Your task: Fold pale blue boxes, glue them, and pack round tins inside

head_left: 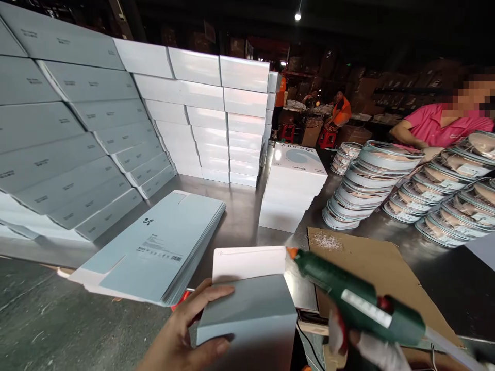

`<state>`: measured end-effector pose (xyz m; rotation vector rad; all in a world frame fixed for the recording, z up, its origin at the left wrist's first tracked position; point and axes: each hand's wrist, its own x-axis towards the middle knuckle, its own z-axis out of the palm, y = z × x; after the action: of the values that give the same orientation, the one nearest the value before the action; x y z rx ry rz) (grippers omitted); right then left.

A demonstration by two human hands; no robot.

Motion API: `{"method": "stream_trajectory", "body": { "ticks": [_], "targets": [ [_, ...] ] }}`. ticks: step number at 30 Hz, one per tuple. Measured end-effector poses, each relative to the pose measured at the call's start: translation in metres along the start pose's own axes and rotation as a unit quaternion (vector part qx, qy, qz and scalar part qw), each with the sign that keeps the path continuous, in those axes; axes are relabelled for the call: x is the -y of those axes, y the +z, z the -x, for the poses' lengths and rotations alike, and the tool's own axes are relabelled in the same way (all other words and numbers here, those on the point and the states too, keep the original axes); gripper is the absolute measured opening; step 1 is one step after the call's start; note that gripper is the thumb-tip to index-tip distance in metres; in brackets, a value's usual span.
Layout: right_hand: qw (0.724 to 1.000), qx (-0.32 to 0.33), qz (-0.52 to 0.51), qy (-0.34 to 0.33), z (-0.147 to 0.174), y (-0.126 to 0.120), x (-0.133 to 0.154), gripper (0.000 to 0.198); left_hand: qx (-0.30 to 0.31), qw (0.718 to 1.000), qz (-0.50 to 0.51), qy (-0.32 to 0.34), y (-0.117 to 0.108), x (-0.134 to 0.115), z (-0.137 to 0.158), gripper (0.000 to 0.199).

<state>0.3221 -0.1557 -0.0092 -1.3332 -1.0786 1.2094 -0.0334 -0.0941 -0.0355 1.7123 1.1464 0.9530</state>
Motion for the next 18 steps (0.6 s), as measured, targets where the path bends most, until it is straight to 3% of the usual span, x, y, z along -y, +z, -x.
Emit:
{"method": "stream_trajectory", "body": {
  "ticks": [3,6,10,12,13,14,16,18],
  "targets": [
    [0.987,-0.086,-0.101,0.089,-0.027,-0.024,0.009,0.030,0.048,0.996,0.066,-0.022,-0.007,0.007,0.000,0.051],
    [0.970,-0.160,-0.103,0.150,-0.054,-0.057,0.005,0.022,0.069,0.997,0.017,-0.033,-0.007,0.009,0.004,0.057],
    [0.964,-0.204,-0.001,0.169,-0.051,-0.091,0.003,0.024,0.059,0.998,-0.029,-0.019,-0.001,0.007,0.007,0.063],
    [0.960,-0.241,0.042,0.135,-0.038,-0.084,0.005,0.013,0.054,0.998,-0.036,-0.013,0.003,0.008,0.006,0.060],
    [0.963,-0.247,0.058,0.094,-0.030,-0.072,0.004,0.019,0.057,0.998,-0.035,-0.014,0.005,0.009,0.006,0.059],
    [0.970,-0.229,0.067,0.042,-0.024,-0.055,0.003,0.046,0.061,0.997,-0.031,-0.018,0.007,0.011,0.005,0.058],
    [0.990,-0.111,0.063,-0.055,-0.014,-0.014,-0.003,0.108,0.065,0.997,-0.013,-0.029,0.012,0.015,0.005,0.055],
    [0.996,0.057,0.036,-0.050,-0.008,0.024,-0.012,0.126,0.048,0.998,0.024,-0.030,0.019,0.017,0.005,0.047]
  ]
}}
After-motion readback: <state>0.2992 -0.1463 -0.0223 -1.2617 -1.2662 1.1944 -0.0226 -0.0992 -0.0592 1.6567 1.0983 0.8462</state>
